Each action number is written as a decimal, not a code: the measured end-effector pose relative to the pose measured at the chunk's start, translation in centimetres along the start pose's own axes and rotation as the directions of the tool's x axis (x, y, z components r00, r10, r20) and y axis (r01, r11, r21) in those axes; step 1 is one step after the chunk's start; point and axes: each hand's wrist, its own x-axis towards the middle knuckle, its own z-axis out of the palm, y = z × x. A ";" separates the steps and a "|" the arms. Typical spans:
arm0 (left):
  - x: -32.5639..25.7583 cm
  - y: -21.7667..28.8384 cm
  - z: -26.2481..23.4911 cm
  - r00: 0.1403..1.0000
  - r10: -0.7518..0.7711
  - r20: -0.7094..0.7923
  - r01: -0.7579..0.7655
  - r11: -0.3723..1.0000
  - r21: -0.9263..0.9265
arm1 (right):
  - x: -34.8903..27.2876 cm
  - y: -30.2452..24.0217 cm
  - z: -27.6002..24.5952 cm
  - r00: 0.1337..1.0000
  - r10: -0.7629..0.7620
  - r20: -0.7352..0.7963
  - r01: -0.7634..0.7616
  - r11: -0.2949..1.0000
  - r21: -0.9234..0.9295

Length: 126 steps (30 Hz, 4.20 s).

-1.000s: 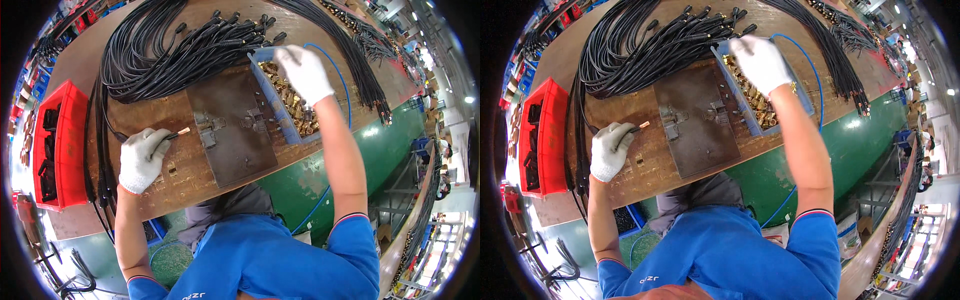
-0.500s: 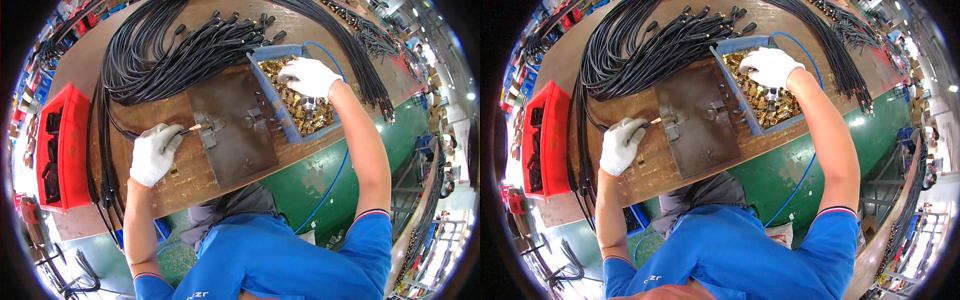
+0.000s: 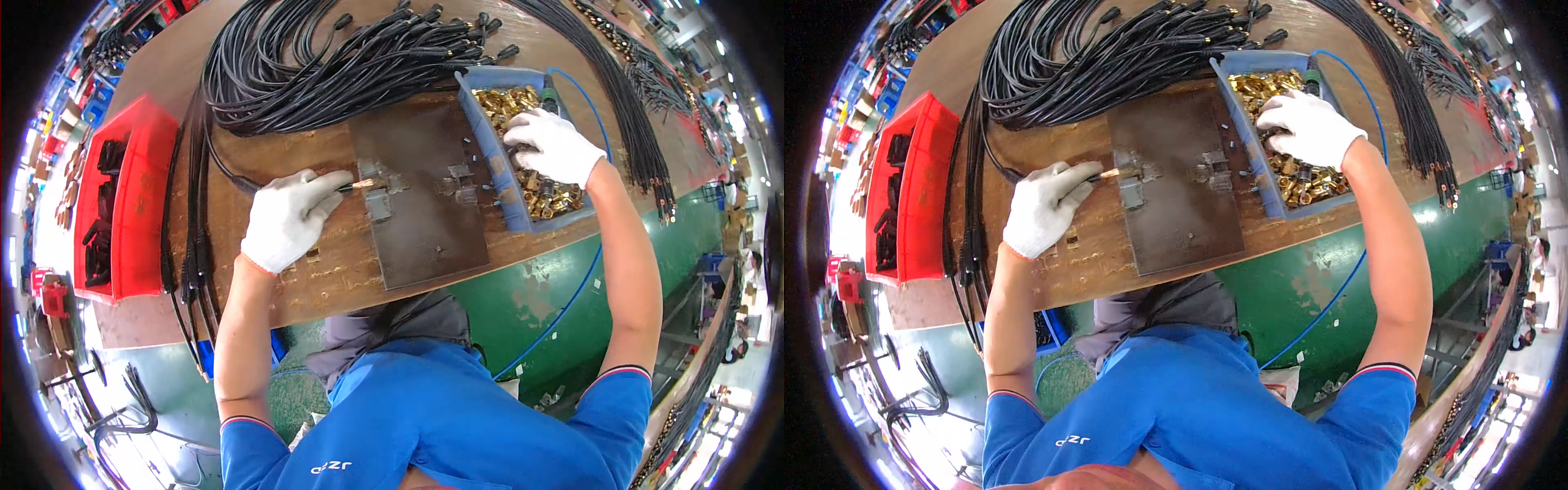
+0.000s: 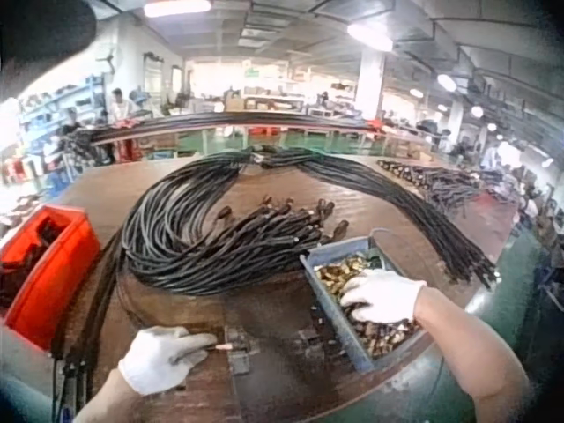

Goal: The person attaches brass ferrules to the ends of black cables. They insert the ferrule onto the stripped wire, use a pneumatic crimping tool to secure it, and then slide a black plastic cap over the connection. The finished cables are placed into a red bin.

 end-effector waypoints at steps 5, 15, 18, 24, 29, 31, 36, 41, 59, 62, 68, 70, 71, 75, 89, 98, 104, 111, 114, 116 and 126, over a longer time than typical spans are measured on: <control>-0.7 0.1 -0.6 0.998 -0.054 0.023 0.055 0.997 -0.048 | -0.2 0.6 0.4 1.000 -0.003 -0.029 0.007 0.994 0.109; -1.1 -0.3 0.3 0.998 0.027 -0.049 -0.032 0.995 -0.091 | -0.8 0.8 1.1 0.987 -0.062 -0.151 0.091 0.978 0.189; -0.7 -0.1 0.3 0.998 0.062 0.010 -0.061 0.997 -0.045 | -0.6 0.8 1.1 0.989 -0.045 -0.140 0.078 0.968 0.239; -0.6 -0.1 0.1 0.997 0.073 -0.009 -0.073 0.997 0.010 | 0.5 -0.2 0.1 0.996 0.075 -0.039 -0.060 0.956 0.288; -0.7 0.1 0.2 0.999 0.022 -0.030 -0.024 0.996 -0.080 | -0.3 0.8 0.7 0.954 0.265 -0.141 -0.143 0.813 0.565; -0.7 0.2 0.1 1.000 0.004 -0.030 -0.007 0.993 -0.118 | -0.1 0.8 1.8 0.877 0.383 -0.289 -0.031 0.647 0.761; -1.4 0.1 0.1 0.999 -0.038 -0.027 0.035 0.995 -0.098 | 0.2 -7.1 0.6 0.814 0.552 -0.180 0.158 0.088 0.983; -1.4 0.2 1.4 0.999 -0.032 -0.028 0.030 0.997 -0.069 | 3.3 -13.3 6.6 0.933 0.360 0.007 0.140 -0.380 0.914; -0.7 0.0 3.1 0.987 -0.085 -0.138 0.050 0.970 -0.239 | 7.0 -16.6 11.0 0.972 0.225 0.064 0.098 -0.638 0.764; -0.7 0.0 3.1 0.987 -0.088 -0.134 0.055 0.971 -0.232 | 7.1 -16.7 11.0 0.973 0.220 0.064 0.095 -0.643 0.760; -0.7 0.0 3.2 0.985 -0.078 -0.151 0.044 0.974 -0.222 | 7.1 -17.0 10.7 0.974 0.219 0.063 0.095 -0.641 0.761; -0.6 -0.1 3.3 0.986 -0.054 -0.158 0.022 0.980 -0.197 | 7.0 -17.2 10.6 0.973 0.224 0.058 0.102 -0.640 0.761; -0.6 -0.1 3.3 0.986 -0.042 -0.161 0.012 0.983 -0.185 | 7.0 -17.3 10.6 0.971 0.233 0.060 0.105 -0.632 0.768; -0.8 -0.1 3.3 0.989 -0.015 -0.145 0.001 0.995 -0.097 | 6.9 -17.4 10.5 0.961 0.266 0.074 0.103 -0.595 0.797; -1.1 -0.6 3.9 0.993 0.051 -0.111 -0.045 0.997 0.055 | 7.0 -17.8 9.5 0.904 0.426 0.035 -0.054 0.032 0.998; -0.9 -1.4 5.0 0.991 0.038 -0.130 -0.038 0.999 -0.003 | 7.7 -17.1 10.0 0.903 0.232 -0.362 0.079 0.738 0.670; -0.7 -1.4 5.2 0.990 0.046 -0.137 -0.044 0.999 0.020 | 8.0 -17.3 9.6 0.874 0.198 -0.443 0.068 0.853 0.517; -0.6 -1.5 5.6 0.995 0.023 -0.093 -0.020 0.999 0.035 | 8.3 -16.9 9.8 0.887 0.204 -0.415 0.055 0.845 0.531; -0.5 -1.6 5.9 0.995 0.017 -0.095 -0.013 0.999 0.048 | 8.6 -16.7 9.4 0.898 0.225 -0.378 0.038 0.817 0.576; -0.4 -1.6 5.9 0.994 0.016 -0.108 -0.010 0.999 0.047 | 9.0 -16.5 9.5 0.903 0.227 -0.366 0.033 0.811 0.584; -0.5 -1.6 6.3 0.995 0.007 -0.102 0.002 0.997 0.083 | 6.8 -16.5 6.4 0.834 0.258 -0.488 0.045 0.849 0.526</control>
